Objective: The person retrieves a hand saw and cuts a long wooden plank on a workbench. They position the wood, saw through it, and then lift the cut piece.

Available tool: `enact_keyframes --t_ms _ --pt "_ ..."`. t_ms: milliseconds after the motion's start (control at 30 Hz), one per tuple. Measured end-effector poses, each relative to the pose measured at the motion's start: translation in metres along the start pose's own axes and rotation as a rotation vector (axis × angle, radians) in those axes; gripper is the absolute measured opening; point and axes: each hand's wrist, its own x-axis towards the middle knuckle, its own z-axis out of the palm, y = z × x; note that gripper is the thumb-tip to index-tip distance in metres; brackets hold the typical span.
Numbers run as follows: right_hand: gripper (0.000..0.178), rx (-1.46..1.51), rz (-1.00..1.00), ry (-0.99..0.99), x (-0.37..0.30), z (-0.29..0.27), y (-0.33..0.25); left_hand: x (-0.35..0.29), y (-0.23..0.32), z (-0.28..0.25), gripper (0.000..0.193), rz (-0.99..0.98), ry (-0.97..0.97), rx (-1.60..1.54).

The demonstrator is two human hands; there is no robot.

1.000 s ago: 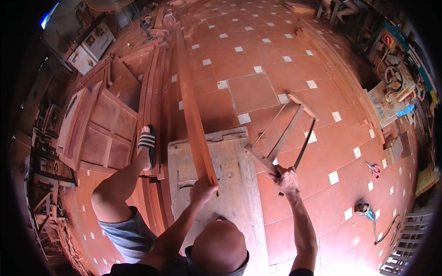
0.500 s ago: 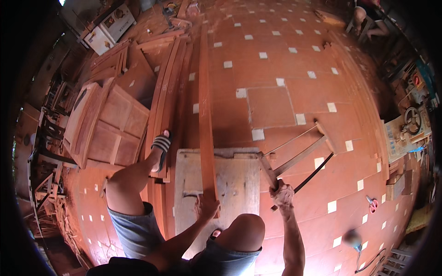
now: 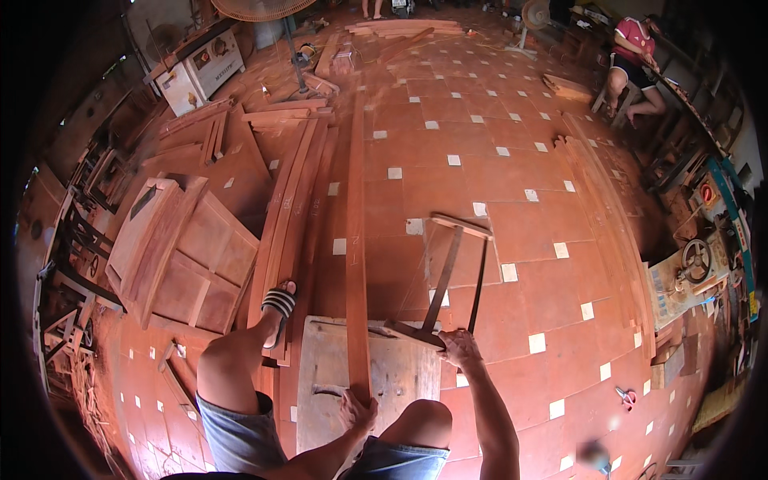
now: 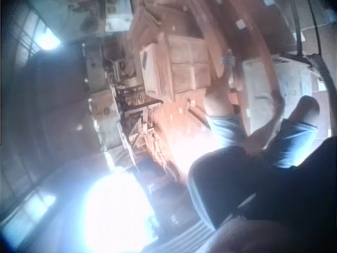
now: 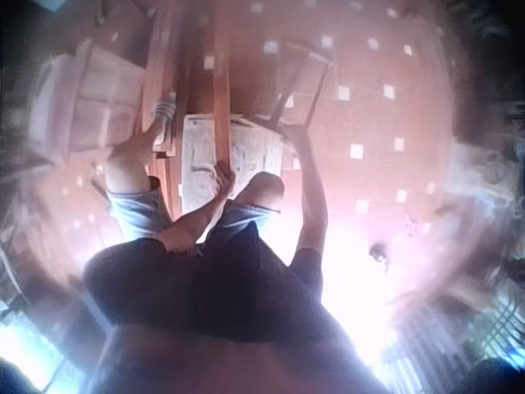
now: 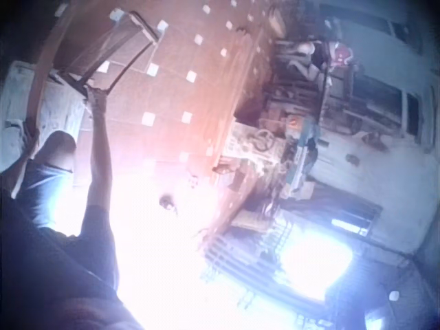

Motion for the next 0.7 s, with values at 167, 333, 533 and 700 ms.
enact_keyframes --t_ms 167,333,533,700 --pt "0.057 -0.152 -0.074 0.130 0.033 0.036 -0.005 0.011 0.000 -0.012 0.082 -0.034 -0.015 -0.016" --pt "0.052 -0.236 0.017 0.217 0.031 0.085 0.031 0.013 0.032 -0.028 0.087 -0.110 -0.250 0.033" --pt "0.052 -0.234 0.081 0.179 0.037 0.071 -0.011 0.025 0.023 -0.050 0.092 -0.190 -0.381 0.085" --pt "0.038 0.198 -0.023 0.486 0.001 0.055 -0.004 0.029 0.028 -0.056 0.097 -0.204 -0.506 0.102"
